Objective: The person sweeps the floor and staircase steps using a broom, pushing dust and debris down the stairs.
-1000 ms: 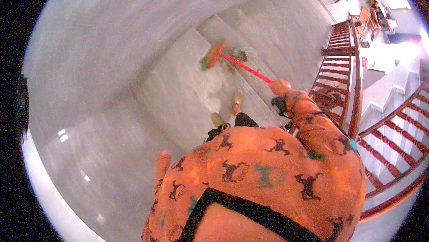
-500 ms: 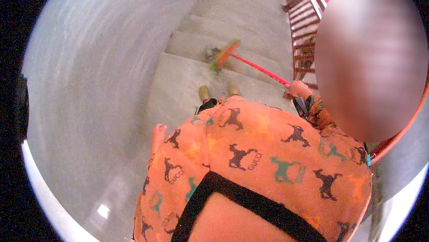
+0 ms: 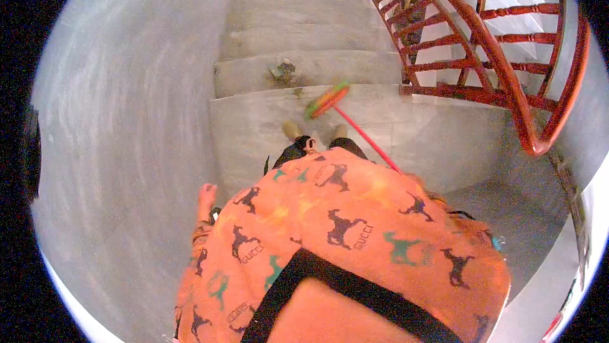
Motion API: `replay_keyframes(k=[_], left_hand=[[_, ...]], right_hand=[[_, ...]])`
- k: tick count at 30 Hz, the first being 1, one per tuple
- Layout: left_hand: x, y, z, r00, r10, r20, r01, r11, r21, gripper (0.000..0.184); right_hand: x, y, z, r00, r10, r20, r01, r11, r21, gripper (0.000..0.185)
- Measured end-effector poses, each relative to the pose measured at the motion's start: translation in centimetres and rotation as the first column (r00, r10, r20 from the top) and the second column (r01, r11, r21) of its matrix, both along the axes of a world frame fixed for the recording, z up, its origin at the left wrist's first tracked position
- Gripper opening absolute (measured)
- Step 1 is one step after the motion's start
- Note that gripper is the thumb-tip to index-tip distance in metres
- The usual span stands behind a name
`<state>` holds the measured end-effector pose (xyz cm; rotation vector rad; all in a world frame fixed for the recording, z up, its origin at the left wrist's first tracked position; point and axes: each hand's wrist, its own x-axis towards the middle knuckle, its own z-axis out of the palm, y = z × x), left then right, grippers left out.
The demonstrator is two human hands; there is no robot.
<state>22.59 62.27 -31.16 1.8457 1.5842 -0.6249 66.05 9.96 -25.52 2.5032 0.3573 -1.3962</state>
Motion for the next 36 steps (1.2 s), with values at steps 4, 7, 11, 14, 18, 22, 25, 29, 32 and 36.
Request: replay_keyframes(k=[4, 7, 11, 14, 18, 22, 25, 29, 32, 36], left_hand=[[6.0, 2.7, 4.8, 0.991, -0.108, 0.082, 0.103, 0.993, 0.063, 0.042], [7.1, 4.6, 3.3, 0.969, -0.173, 0.178, 0.163, 0.984, 0.074, 0.042], [12.0, 4.6, 6.4, 0.945, -0.278, 0.170, 0.269, 0.960, 0.077, 0.043], [10.8, 4.5, 2.0, 0.938, -0.254, 0.234, 0.251, 0.967, 0.046, 0.043], [8.2, 3.8, -0.1, 0.940, -0.292, 0.178, 0.297, 0.955, -0.002, 0.043], [3.9, 5.1, -2.2, 0.956, -0.269, 0.115, 0.285, 0.944, -0.168, 0.044], [1.9, 7.7, -3.0, 0.937, -0.335, 0.097, 0.345, 0.930, -0.123, 0.045], [3.9, 11.4, -0.9, 0.885, -0.466, -0.005, 0.464, 0.882, -0.082, 0.044], [9.2, 10.2, 1.1, 0.918, -0.384, 0.095, 0.386, 0.923, 0.000, 0.044], [12.8, 7.6, 2.9, 0.841, -0.527, 0.124, 0.530, 0.848, 0.008, 0.044]], right_hand=[[-3.6, 5.7, -4.3, 1.000, -0.018, -0.013, 0.019, 0.996, 0.084, 0.046], [-3.7, 10.3, -5.7, 0.996, -0.078, 0.044, 0.076, 0.996, 0.053, 0.044], [-3.5, 10.0, -5.4, 0.998, 0.008, 0.059, -0.019, 0.982, 0.187, 0.048], [-5.8, 3.6, -3.9, 0.998, -0.052, 0.037, 0.048, 0.994, 0.100, 0.046], [-9.0, 0.1, -1.5, 0.985, -0.136, 0.102, 0.138, 0.990, -0.015, 0.043], [-10.2, 0.5, -8.4, 0.993, -0.122, 0.008, 0.119, 0.977, 0.180, 0.041], [-9.0, 8.6, -11.0, 0.989, -0.115, 0.091, 0.097, 0.978, 0.185, 0.036], [-7.6, 12.9, -9.7, 0.983, -0.119, 0.136, 0.075, 0.952, 0.296, 0.040], [-9.9, 8.2, -9.3, 0.978, -0.190, 0.089, 0.166, 0.960, 0.227, 0.043], [-15.4, 2.7, -5.6, 0.966, -0.251, 0.069, 0.229, 0.945, 0.236, 0.039]])
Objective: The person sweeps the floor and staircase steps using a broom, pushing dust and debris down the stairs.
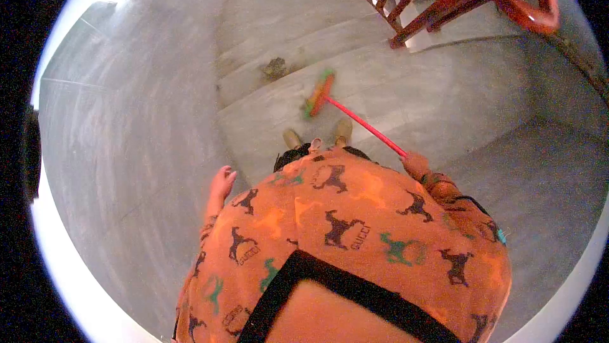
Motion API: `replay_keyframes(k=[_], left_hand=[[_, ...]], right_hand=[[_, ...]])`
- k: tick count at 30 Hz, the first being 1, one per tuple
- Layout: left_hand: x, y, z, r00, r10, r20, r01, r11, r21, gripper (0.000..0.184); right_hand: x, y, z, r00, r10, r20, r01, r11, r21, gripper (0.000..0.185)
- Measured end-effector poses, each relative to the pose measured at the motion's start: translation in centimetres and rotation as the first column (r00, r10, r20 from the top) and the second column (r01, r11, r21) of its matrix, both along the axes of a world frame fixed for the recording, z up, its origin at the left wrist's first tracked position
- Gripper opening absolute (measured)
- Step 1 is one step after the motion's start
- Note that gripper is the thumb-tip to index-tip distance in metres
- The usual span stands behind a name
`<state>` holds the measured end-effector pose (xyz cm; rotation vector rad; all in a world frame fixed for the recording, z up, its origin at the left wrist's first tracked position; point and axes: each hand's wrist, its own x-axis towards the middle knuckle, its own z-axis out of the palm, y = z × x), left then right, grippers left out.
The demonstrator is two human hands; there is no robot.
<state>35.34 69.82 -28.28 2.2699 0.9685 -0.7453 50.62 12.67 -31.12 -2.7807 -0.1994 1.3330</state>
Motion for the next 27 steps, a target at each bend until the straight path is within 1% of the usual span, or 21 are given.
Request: replay_keyframes(k=[1, 2, 3, 5, 7, 8, 9, 10, 11, 13, 14, 16, 17, 18, 19, 21, 22, 23, 25, 26, 27], left_hand=[[0.4, 0.0, 0.5, 0.991, -0.120, -0.059, 0.121, 0.993, 0.015, 0.044], [0.3, 0.5, 0.8, 0.990, -0.128, -0.062, 0.130, 0.991, 0.024, 0.044], [0.2, 0.8, 0.9, 0.990, -0.124, -0.069, 0.126, 0.992, 0.031, 0.044], [-0.9, 1.6, 0.7, 0.990, -0.116, -0.077, 0.120, 0.992, 0.046, 0.044], [-3.4, 3.8, 0.2, 0.997, -0.059, -0.054, 0.063, 0.995, 0.078, 0.046], [-4.7, 5.0, -0.1, 0.997, -0.058, -0.051, 0.062, 0.995, 0.083, 0.046], [-6.7, 5.8, -0.2, 0.998, 0.035, -0.047, -0.032, 0.997, 0.071, 0.045], [-8.1, 5.9, -0.1, 0.991, 0.122, -0.049, -0.119, 0.991, 0.060, 0.045], [-8.9, 5.4, 0.6, 0.990, 0.129, -0.060, -0.125, 0.990, 0.060, 0.045], [-8.0, 6.2, 2.5, 0.985, 0.123, -0.120, -0.113, 0.989, 0.091, 0.043], [-7.6, 6.4, 2.9, 0.987, 0.104, -0.121, -0.092, 0.991, 0.098, 0.043], [-7.9, 5.4, 2.9, 0.963, 0.152, -0.221, -0.138, 0.987, 0.076, 0.042], [-8.0, 5.5, 2.3, 0.964, 0.150, -0.220, -0.138, 0.988, 0.067, 0.042], [-8.5, 5.2, 1.3, 0.961, 0.107, -0.256, -0.088, 0.993, 0.084, 0.042], [-8.9, 4.7, 0.5, 0.954, 0.068, -0.292, -0.040, 0.994, 0.102, 0.043], [-9.2, 3.9, -1.4, 0.955, 0.119, -0.270, -0.108, 0.993, 0.055, 0.044], [-8.9, 3.7, -2.1, 0.954, 0.160, -0.253, -0.159, 0.987, 0.021, 0.044], [-7.9, 3.8, -2.1, 0.954, 0.161, -0.251, -0.161, 0.987, 0.022, 0.044], [-5.6, 2.7, -1.0, 0.983, 0.125, -0.135, -0.128, 0.992, -0.017, 0.044], [-3.7, 2.2, -0.1, 0.983, 0.123, -0.137, -0.125, 0.992, -0.012, 0.044], [-1.8, 1.6, 1.5, 0.993, 0.101, -0.057, -0.102, 0.995, -0.017, 0.044]], right_hand=[[-1.1, -0.5, -0.2, 0.998, -0.002, -0.059, -0.004, 0.996, -0.086, 0.039], [-1.7, -0.4, -0.5, 0.993, -0.006, -0.114, -0.013, 0.985, -0.170, 0.038], [-2.1, -0.2, -2.0, 0.994, -0.012, -0.112, -0.006, 0.987, -0.163, 0.038], [-2.2, 1.0, -5.4, 0.994, 0.077, -0.072, -0.078, 0.997, -0.006, 0.038], [-0.6, 5.8, -6.2, 0.999, 0.013, -0.050, -0.011, 0.999, 0.043, 0.034], [0.3, 7.6, -8.3, 0.999, 0.032, 0.036, -0.037, 0.990, 0.135, 0.033], [1.8, 10.1, -9.3, 0.999, -0.011, -0.033, 0.014, 0.998, 0.067, 0.034], [3.7, 12.5, -10.2, 0.997, 0.072, 0.001, -0.072, 0.992, 0.107, 0.035], [5.3, 14.6, -10.9, 0.987, 0.155, 0.035, -0.158, 0.977, 0.145, 0.036], [8.5, 18.4, -9.1, 0.993, 0.103, -0.059, -0.100, 0.993, 0.055, 0.040], [8.2, 18.1, -8.6, 0.995, 0.083, -0.060, -0.080, 0.995, 0.062, 0.040], [6.6, 15.0, -7.4, 0.999, -0.027, -0.040, 0.033, 0.987, 0.160, 0.043], [5.3, 12.0, -7.6, 0.997, -0.013, -0.081, 0.026, 0.988, 0.152, 0.044], [3.5, 8.8, -7.5, 0.992, 0.006, -0.124, 0.012, 0.990, 0.140, 0.044], [1.8, 6.4, -4.7, 1.000, -0.007, -0.031, 0.010, 0.994, 0.111, 0.043], [-0.4, 2.8, -1.4, 0.992, -0.018, -0.127, 0.008, 0.996, -0.084, 0.038], [-0.8, 2.2, -0.7, 0.992, -0.008, -0.123, -0.003, 0.996, -0.089, 0.038], [-1.0, 2.0, -0.1, 0.992, 0.006, -0.125, -0.016, 0.996, -0.085, 0.037], [-0.2, 2.3, 0.3, 0.990, 0.029, -0.139, -0.041, 0.996, -0.085, 0.037], [0.6, 3.7, -0.9, 0.992, 0.013, -0.123, -0.014, 1.000, -0.007, 0.040], [1.4, 5.2, -2.0, 0.993, -0.007, -0.115, 0.016, 0.997, 0.070, 0.042]])
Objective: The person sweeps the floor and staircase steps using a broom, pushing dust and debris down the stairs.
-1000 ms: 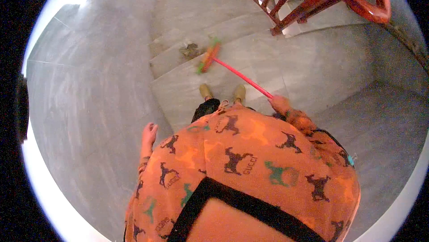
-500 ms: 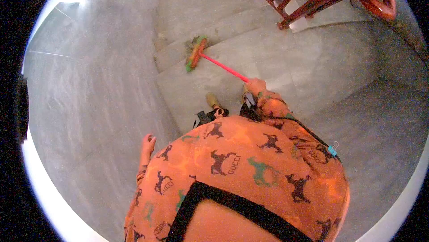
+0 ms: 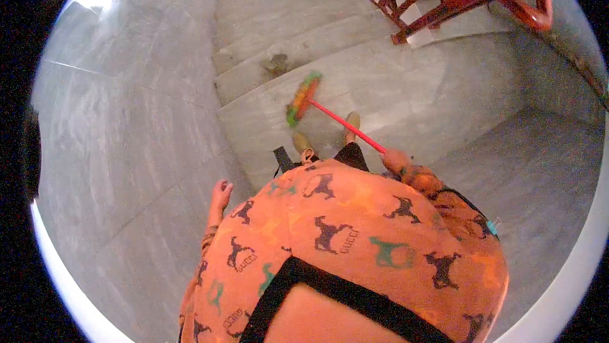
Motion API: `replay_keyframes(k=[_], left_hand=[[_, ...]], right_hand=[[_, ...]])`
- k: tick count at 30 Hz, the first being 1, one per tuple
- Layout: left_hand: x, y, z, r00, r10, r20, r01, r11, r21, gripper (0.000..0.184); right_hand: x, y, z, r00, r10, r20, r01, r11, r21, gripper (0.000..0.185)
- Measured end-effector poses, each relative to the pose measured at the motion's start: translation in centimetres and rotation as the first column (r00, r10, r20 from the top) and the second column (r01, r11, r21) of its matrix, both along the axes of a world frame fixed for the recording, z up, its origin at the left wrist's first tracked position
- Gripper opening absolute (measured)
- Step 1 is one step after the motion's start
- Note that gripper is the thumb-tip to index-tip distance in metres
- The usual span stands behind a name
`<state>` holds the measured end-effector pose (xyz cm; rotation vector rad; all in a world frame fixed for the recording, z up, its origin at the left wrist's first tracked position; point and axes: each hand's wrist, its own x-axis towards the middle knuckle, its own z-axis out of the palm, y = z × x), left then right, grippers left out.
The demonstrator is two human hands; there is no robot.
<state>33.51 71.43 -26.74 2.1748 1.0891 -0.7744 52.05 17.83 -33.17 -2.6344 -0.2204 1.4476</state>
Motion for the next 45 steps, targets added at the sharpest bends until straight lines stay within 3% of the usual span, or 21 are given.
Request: replay_keyframes(k=[2, 3, 4, 7, 11, 13, 16, 17, 18, 19, 23, 27, 29, 31, 33, 35, 37, 40, 41, 44, 45], left_hand=[[1.3, -0.4, 1.5, 0.997, -0.039, 0.063, 0.040, 0.999, -0.004, 0.043], [1.4, -0.2, 2.2, 0.997, -0.046, 0.068, 0.045, 0.999, 0.015, 0.042], [1.9, -0.1, 2.4, 0.996, -0.054, 0.077, 0.051, 0.998, 0.034, 0.042], [0.8, 1.5, 2.0, 0.992, -0.125, 0.011, 0.125, 0.992, 0.017, 0.041], [-1.7, 2.9, 0.6, 0.987, -0.122, -0.107, 0.129, 0.990, 0.059, 0.041], [-1.6, 3.6, -0.3, 0.991, -0.077, -0.113, 0.074, 0.997, -0.026, 0.042], [-1.1, 1.2, -1.4, 0.978, -0.037, -0.205, 0.046, 0.998, 0.042, 0.042], [-5.5, 3.4, -9.2, 0.987, -0.042, -0.154, 0.045, 0.999, 0.015, 0.042], [-5.6, 4.8, -10.6, 0.990, -0.070, -0.121, 0.071, 0.997, 0.003, 0.042], [-3.0, 2.0, -7.9, 0.988, -0.090, -0.126, 0.094, 0.995, 0.027, 0.043], [2.4, 0.8, -8.1, 0.978, -0.174, -0.112, 0.175, 0.985, -0.004, 0.044], [9.1, 0.0, -7.3, 0.993, -0.100, 0.055, 0.107, 0.984, -0.145, 0.044], [13.1, -1.2, -6.6, 0.991, -0.107, 0.076, 0.120, 0.976, -0.183, 0.043], [18.1, -5.5, -3.8, 0.975, -0.209, 0.074, 0.216, 0.972, -0.096, 0.043], [20.9, -7.9, -2.9, 0.963, -0.257, 0.084, 0.262, 0.964, -0.053, 0.042], [21.7, -7.7, -4.8, 0.951, -0.298, 0.086, 0.300, 0.954, -0.010, 0.041], [21.7, -5.0, -10.6, 0.974, -0.215, 0.071, 0.224, 0.963, -0.148, 0.040], [25.6, -8.4, -3.0, 0.900, -0.433, 0.039, 0.434, 0.901, -0.023, 0.038], [26.7, -9.1, -2.2, 0.914, -0.397, 0.081, 0.402, 0.915, -0.042, 0.038], [28.4, -8.2, -2.6, 0.920, -0.382, 0.083, 0.388, 0.919, -0.069, 0.039], [27.7, -7.2, -1.5, 0.917, -0.391, 0.084, 0.397, 0.915, -0.073, 0.039]], right_hand=[[2.2, 3.3, -2.7, 0.998, -0.001, -0.061, 0.005, 0.998, 0.063, 0.041], [3.1, 5.5, -1.8, 0.996, 0.014, 0.086, -0.029, 0.985, 0.171, 0.042], [4.9, 8.2, -1.6, 0.999, -0.043, -0.026, 0.044, 0.997, 0.063, 0.041], [6.0, 10.1, -6.0, 0.971, -0.196, 0.138, 0.194, 0.981, 0.025, 0.040], [6.2, 4.3, 2.8, 0.990, 0.006, 0.139, -0.022, 0.994, 0.111, 0.039], [4.9, -0.4, 4.5, 0.999, -0.030, 0.034, 0.030, 1.000, -0.001, 0.039], [4.0, -6.1, 3.5, 0.993, -0.067, 0.100, 0.071, 0.997, -0.031, 0.039], [0.0, -3.2, -1.3, 0.995, -0.066, 0.076, 0.074, 0.992, -0.101, 0.039], [-0.9, -1.7, -1.4, 0.996, -0.090, 0.025, 0.093, 0.984, -0.153, 0.039], [1.8, -4.5, -0.7, 0.982, -0.141, -0.122, 0.143, 0.990, 0.004, 0.042], [6.2, -3.2, -1.4, 0.969, -0.228, -0.092, 0.230, 0.973, 0.016, 0.044], [5.6, -6.8, 0.9, 0.971, -0.239, 0.005, 0.239, 0.971, 0.031, 0.045], [5.9, -10.5, 3.1, 0.937, -0.349, -0.029, 0.347, 0.936, -0.064, 0.048], [3.8, -14.6, 1.1, 0.896, -0.423, 0.130, 0.443, 0.864, -0.239, 0.049], [3.6, -18.6, 2.8, 0.833, -0.549, 0.065, 0.551, 0.816, -0.174, 0.051], [2.8, -22.9, -1.1, 0.818, -0.561, 0.129, 0.576, 0.803, -0.152, 0.045], [4.0, -24.9, -3.1, 0.798, -0.574, 0.185, 0.599, 0.790, -0.131, 0.040], [7.2, -24.4, -4.3, 0.843, -0.328, 0.426, 0.418, 0.898, -0.136, 0.031], [8.6, -24.6, -4.7, 0.834, -0.247, 0.494, 0.360, 0.922, -0.146, 0.029], [11.4, -22.5, -4.6, 0.917, -0.236, 0.320, 0.298, 0.941, -0.160, 0.026], [8.8, -20.7, -6.1, 0.890, -0.352, 0.288, 0.391, 0.916, -0.087, 0.024]])
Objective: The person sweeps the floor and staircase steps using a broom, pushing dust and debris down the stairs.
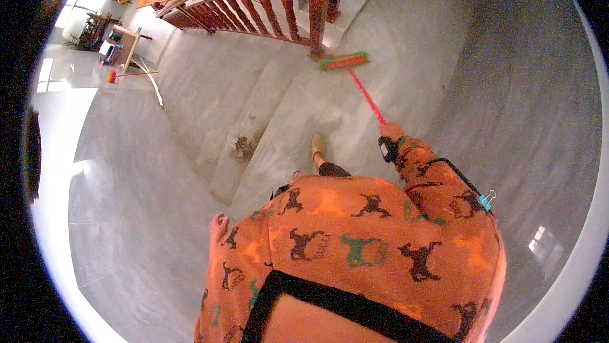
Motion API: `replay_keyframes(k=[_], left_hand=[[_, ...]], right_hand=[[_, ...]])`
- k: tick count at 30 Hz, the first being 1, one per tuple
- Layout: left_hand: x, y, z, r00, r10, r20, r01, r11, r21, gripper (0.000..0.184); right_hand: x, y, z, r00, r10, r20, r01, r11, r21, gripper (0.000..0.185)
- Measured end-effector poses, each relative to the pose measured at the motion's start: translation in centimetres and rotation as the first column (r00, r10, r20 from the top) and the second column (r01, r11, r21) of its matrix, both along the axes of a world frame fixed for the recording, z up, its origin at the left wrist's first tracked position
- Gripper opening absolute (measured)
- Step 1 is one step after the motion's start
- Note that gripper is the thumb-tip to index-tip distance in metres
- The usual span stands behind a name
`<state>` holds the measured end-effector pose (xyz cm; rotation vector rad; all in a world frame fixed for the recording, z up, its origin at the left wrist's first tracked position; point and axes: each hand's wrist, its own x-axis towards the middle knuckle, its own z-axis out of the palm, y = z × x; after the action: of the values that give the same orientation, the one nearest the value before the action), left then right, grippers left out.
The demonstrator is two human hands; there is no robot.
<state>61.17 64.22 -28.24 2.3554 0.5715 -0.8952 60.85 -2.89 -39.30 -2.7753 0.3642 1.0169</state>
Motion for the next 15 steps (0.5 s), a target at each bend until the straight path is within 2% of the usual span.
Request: replay_keyframes(k=[1, 3, 5, 6, 8, 9, 11, 12, 13, 14, 15], left_hand=[[1.1, -0.9, 1.5, 0.998, -0.054, 0.024, 0.052, 0.998, 0.044, 0.039], [3.0, -1.8, 1.9, 0.993, -0.107, 0.045, 0.103, 0.991, 0.087, 0.039], [3.6, -1.4, 0.7, 0.998, -0.054, -0.021, 0.055, 0.998, 0.028, 0.039], [3.6, -1.2, -0.4, 0.998, -0.051, -0.022, 0.051, 0.998, 0.025, 0.039], [3.5, -0.1, -2.3, 0.996, -0.060, -0.070, 0.060, 0.998, -0.002, 0.041], [3.7, 0.4, -2.1, 0.997, -0.047, -0.067, 0.047, 0.999, 0.000, 0.041], [4.9, 0.1, -0.4, 0.992, -0.105, -0.074, 0.109, 0.993, 0.045, 0.043], [5.4, 1.1, -0.8, 0.991, -0.049, -0.121, 0.055, 0.997, 0.049, 0.044], [4.8, 3.5, -3.3, 0.992, -0.044, -0.120, 0.051, 0.997, 0.053, 0.044], [3.8, 7.1, -7.8, 0.996, 0.012, -0.093, -0.011, 1.000, 0.013, 0.044], [3.3, 9.5, -10.8, 0.996, 0.070, -0.063, -0.072, 0.997, -0.034, 0.044]], right_hand=[[-1.9, 0.7, -3.0, 0.995, -0.099, -0.016, 0.100, 0.991, 0.087, 0.023], [-2.5, 4.5, -0.6, 0.993, 0.097, -0.062, -0.092, 0.992, 0.085, 0.026], [-3.0, 7.3, 0.4, 0.946, 0.267, -0.184, -0.232, 0.954, 0.191, 0.035], [-2.2, 8.8, 2.2, 0.945, 0.270, -0.185, -0.235, 0.954, 0.188, 0.035], [0.2, 11.8, 6.5, 0.965, 0.172, -0.199, -0.105, 0.945, 0.310, 0.035], [0.2, 12.2, 4.7, 0.963, 0.185, -0.196, -0.118, 0.943, 0.311, 0.035], [-1.0, 11.5, -1.0, 0.904, -0.029, -0.427, 0.155, 0.952, 0.263, 0.032], [-0.8, 11.2, -1.2, 0.904, -0.023, -0.427, 0.151, 0.951, 0.269, 0.032], [-0.3, 10.6, -1.3, 0.956, 0.158, -0.249, -0.072, 0.943, 0.324, 0.030], [0.7, 10.3, -1.6, 0.942, 0.332, -0.053, -0.296, 0.894, 0.335, 0.028], [2.5, 10.7, -1.7, 0.860, 0.488, 0.145, -0.509, 0.809, 0.294, 0.027]])
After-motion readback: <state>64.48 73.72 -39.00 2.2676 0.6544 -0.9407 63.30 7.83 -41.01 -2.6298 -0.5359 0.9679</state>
